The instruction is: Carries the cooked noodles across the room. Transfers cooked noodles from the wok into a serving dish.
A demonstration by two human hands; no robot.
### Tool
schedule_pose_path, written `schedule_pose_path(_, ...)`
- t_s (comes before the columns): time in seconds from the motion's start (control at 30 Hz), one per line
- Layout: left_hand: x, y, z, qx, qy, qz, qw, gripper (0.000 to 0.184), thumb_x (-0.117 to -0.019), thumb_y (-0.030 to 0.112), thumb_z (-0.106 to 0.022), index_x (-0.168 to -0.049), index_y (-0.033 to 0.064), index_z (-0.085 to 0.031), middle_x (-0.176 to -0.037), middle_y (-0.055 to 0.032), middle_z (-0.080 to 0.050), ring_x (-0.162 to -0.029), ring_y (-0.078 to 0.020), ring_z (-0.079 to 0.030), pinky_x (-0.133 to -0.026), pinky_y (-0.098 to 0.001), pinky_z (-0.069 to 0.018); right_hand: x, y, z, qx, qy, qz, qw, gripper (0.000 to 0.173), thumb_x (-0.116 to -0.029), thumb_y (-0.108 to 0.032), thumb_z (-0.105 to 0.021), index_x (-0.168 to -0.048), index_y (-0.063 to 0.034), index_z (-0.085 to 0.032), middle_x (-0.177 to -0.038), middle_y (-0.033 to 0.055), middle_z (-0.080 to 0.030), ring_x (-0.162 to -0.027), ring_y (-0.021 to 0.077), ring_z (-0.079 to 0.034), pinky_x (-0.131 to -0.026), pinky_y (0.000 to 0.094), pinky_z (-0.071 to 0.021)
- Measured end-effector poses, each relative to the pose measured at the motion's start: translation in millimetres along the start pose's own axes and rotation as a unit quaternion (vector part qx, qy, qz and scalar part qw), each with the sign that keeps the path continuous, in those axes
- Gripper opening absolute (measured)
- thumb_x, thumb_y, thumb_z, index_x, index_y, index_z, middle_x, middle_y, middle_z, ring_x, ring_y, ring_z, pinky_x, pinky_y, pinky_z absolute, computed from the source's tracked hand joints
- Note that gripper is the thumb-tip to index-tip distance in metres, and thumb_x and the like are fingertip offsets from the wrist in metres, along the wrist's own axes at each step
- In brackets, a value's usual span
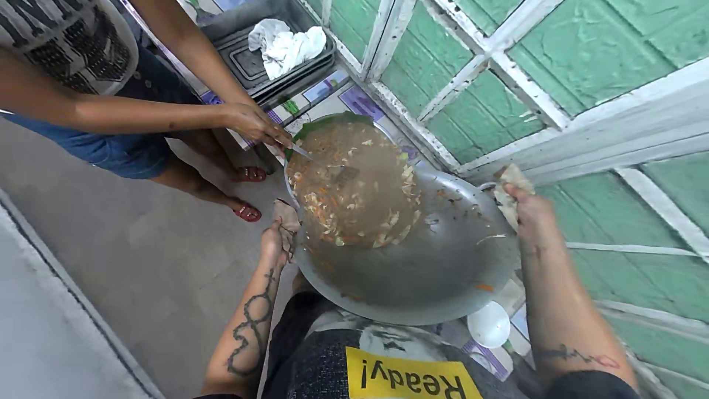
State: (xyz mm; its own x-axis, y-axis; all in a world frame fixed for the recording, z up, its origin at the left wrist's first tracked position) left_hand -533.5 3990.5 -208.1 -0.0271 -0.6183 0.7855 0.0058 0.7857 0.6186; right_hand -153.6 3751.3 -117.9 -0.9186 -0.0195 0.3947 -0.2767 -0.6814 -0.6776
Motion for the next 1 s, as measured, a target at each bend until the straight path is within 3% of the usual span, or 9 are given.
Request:
schedule_pose_path(0.17,20.2,-0.7,-1.9,-0.003,0.005,-0.011,1.000,0.029,-0.1116,0.025,-0.042,-0.110,0.0017,-0.058,-0.076,-0.0049,-0.058,-0.060,-0.0088,-0.056,-0.054,-0.0231,-0.0483,0.9,5.0,15.9,0.002,-0.010,0.009,1.000,0.049,-0.1041,-0.034,-0.061,-0.133,0.0058,-0.056,-0.121,0.0176,-0.063,-0.105,0.0188,-0.062,-0.094,0.0398,-0.0506)
schedule_pose_path(0.3,29.8,-3.3,-2.8,0.008,-0.009,-0.024,1.000,0.031,-0.1122,0.026,-0.040,-0.118,0.0010,-0.057,-0.087,-0.0073,-0.060,-0.071,-0.0111,-0.060,-0.064,-0.0259,-0.0513,8.8,1.7,27.2,-0.015,-0.004,0.019,1.000,0.049,-0.1027,-0.034,-0.063,-0.134,0.0035,-0.056,-0.121,0.0159,-0.063,-0.103,0.0181,-0.061,-0.093,0.0391,-0.0507)
schedule_pose_path(0.47,37.7,5.8,-7.4,0.019,-0.002,-0.033,0.999,0.030,-0.1111,0.028,-0.043,-0.119,0.0036,-0.058,-0.089,-0.0066,-0.061,-0.073,-0.0112,-0.060,-0.065,-0.0271,-0.0518,-1.8,-6.0,34.9,-0.003,-0.023,0.033,0.999,0.053,-0.1033,-0.036,-0.062,-0.138,0.0035,-0.053,-0.127,0.0179,-0.061,-0.107,0.0207,-0.060,-0.096,0.0416,-0.0494)
schedule_pose_path(0.57,42.2,9.7,-7.4,0.031,-0.004,-0.034,0.999,0.030,-0.1108,0.028,-0.044,-0.125,0.0040,-0.056,-0.095,-0.0078,-0.062,-0.078,-0.0123,-0.061,-0.068,-0.0288,-0.0528,-2.5,-14.6,36.8,-0.004,-0.030,0.046,0.998,0.050,-0.1045,-0.036,-0.060,-0.135,0.0028,-0.054,-0.120,0.0149,-0.061,-0.100,0.0175,-0.060,-0.091,0.0385,-0.0502)
schedule_pose_path(0.63,43.0,8.9,-7.8,0.041,-0.002,-0.031,0.999,0.029,-0.1105,0.029,-0.045,-0.123,0.0050,-0.057,-0.094,-0.0072,-0.061,-0.076,-0.0123,-0.060,-0.066,-0.0285,-0.0526,-6.5,-17.6,37.7,-0.012,-0.039,0.055,0.998,0.051,-0.1039,-0.035,-0.061,-0.139,0.0011,-0.052,-0.123,0.0140,-0.061,-0.102,0.0165,-0.061,-0.092,0.0368,-0.0508)
schedule_pose_path(0.77,44.5,4.7,-8.1,0.053,0.002,-0.022,0.998,0.028,-0.1104,0.029,-0.045,-0.118,0.0058,-0.057,-0.088,-0.0058,-0.059,-0.070,-0.0115,-0.059,-0.061,-0.0271,-0.0512,-11.2,-25.6,37.2,0.004,-0.045,0.073,0.996,0.054,-0.1038,-0.038,-0.060,-0.138,0.0032,-0.053,-0.130,0.0190,-0.060,-0.111,0.0230,-0.060,-0.099,0.0453,-0.0482)
schedule_pose_path(0.87,43.1,3.2,-8.5,0.054,0.004,-0.019,0.998,0.026,-0.1103,0.029,-0.045,-0.114,0.0063,-0.058,-0.083,-0.0050,-0.059,-0.067,-0.0109,-0.058,-0.059,-0.0265,-0.0502,-0.6,-41.5,32.4,-0.003,-0.032,0.065,0.997,0.050,-0.1032,-0.033,-0.062,-0.138,0.0021,-0.054,-0.126,0.0150,-0.061,-0.106,0.0171,-0.060,-0.095,0.0387,-0.0494)
schedule_pose_path(0.93,41.7,3.0,-10.9,0.055,0.007,-0.016,0.998,0.026,-0.1103,0.028,-0.045,-0.111,0.0068,-0.058,-0.081,-0.0041,-0.058,-0.063,-0.0097,-0.057,-0.056,-0.0248,-0.0492,2.2,-47.1,33.3,-0.008,-0.035,0.064,0.997,0.049,-0.1034,-0.031,-0.062,-0.139,0.0026,-0.053,-0.129,0.0159,-0.061,-0.109,0.0181,-0.061,-0.097,0.0393,-0.0490)
schedule_pose_path(1.0,41.0,4.0,-13.0,0.058,0.002,-0.011,0.998,0.027,-0.1103,0.029,-0.044,-0.115,0.0061,-0.058,-0.085,-0.0052,-0.058,-0.068,-0.0110,-0.058,-0.060,-0.0268,-0.0503,0.7,-48.0,35.0,-0.010,-0.041,0.069,0.997,0.046,-0.1031,-0.032,-0.062,-0.136,0.0001,-0.055,-0.123,0.0122,-0.061,-0.103,0.0148,-0.060,-0.091,0.0366,-0.0499)
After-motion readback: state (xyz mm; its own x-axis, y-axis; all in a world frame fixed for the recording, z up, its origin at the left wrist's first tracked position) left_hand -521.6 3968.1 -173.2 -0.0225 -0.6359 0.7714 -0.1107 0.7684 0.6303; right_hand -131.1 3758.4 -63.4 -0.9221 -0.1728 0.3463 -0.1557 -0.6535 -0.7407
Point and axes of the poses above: each hand's wrist, its own x-axis away from the middle knuckle, its own z-axis out of the back of the hand, y = z × x, the point moved 1 cm from there along -x, towards the middle knuckle
